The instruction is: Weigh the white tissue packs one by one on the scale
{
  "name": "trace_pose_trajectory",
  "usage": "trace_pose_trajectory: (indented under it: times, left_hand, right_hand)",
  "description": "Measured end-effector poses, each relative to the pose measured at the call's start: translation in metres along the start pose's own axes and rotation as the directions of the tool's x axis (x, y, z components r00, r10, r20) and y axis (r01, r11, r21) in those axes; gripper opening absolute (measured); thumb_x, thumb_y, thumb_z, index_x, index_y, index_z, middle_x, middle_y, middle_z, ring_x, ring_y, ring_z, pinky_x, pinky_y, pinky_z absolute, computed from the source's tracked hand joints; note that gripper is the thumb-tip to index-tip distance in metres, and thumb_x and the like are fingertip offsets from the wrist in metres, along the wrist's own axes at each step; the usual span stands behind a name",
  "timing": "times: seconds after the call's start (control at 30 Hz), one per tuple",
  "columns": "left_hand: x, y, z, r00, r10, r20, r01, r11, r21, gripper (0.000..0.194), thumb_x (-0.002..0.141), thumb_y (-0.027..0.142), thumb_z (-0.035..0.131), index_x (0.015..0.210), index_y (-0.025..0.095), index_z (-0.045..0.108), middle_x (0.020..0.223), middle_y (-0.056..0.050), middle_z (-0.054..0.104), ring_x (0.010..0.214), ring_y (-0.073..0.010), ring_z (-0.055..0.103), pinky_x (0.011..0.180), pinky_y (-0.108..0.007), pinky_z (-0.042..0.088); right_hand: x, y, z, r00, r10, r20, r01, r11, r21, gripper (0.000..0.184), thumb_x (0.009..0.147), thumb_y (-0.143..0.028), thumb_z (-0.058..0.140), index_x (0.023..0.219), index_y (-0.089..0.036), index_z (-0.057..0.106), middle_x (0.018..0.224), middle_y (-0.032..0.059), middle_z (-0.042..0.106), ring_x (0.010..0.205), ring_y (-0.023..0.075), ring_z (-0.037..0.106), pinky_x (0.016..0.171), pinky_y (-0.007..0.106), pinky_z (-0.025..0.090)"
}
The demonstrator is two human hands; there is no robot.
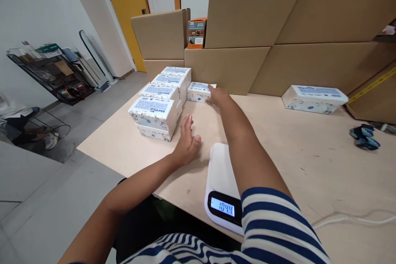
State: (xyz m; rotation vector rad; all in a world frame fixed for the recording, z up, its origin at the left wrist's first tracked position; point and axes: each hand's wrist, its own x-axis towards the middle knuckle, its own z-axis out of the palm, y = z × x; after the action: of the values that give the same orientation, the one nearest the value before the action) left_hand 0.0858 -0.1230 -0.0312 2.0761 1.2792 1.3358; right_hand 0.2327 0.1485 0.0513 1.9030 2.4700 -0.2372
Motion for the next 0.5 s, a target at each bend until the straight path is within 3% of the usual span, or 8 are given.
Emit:
trace_pose_trajectory:
  times: [0.1, 0.3, 0.5]
  left_hand:
    - [0.0, 0.0, 0.0, 1.0, 0.007, -0.008, -0.007, 1.0, -0.001, 0.094, 0.111, 0.079, 0.022, 0.178, 0.014, 0.009, 0.186, -0.032, 0.01, 0.179, -0.0424, 0.012, 0.144, -0.069, 0.021]
    - [0.002, -0.004, 0.001, 0.999, -0.04, -0.026, 0.039, 0.998, -0.04, 0.093, 0.109, 0.084, 0.028, 0.177, 0.022, 0.015, 0.187, -0.027, 0.013, 0.178, -0.0398, 0.018, 0.142, -0.067, 0.027]
    - [0.011, -0.006, 0.004, 0.962, -0.248, -0.114, 0.224, 0.956, -0.19, 0.102, 0.102, 0.093, 0.03, 0.171, 0.018, 0.029, 0.179, -0.03, 0.024, 0.155, -0.0396, 0.053, 0.133, -0.065, 0.042]
  right_hand:
    - [-0.001, 0.001, 0.0, 1.0, -0.011, -0.004, 0.011, 1.0, 0.0, 0.116, 0.092, -0.066, 0.082, 0.182, -0.024, 0.022, 0.164, 0.0293, 0.059, 0.15, 0.0459, 0.058, 0.119, 0.054, 0.05]
    - [-0.009, -0.002, -0.004, 1.0, -0.025, 0.001, 0.025, 1.0, -0.008, 0.107, 0.099, -0.048, 0.078, 0.184, -0.019, 0.019, 0.166, 0.0313, 0.058, 0.153, 0.0476, 0.058, 0.121, 0.058, 0.051]
    - [-0.013, -0.007, -0.007, 1.0, -0.009, -0.027, 0.01, 0.999, 0.031, 0.104, 0.103, -0.044, 0.073, 0.185, -0.019, 0.014, 0.171, 0.0283, 0.054, 0.156, 0.0423, 0.057, 0.126, 0.052, 0.047]
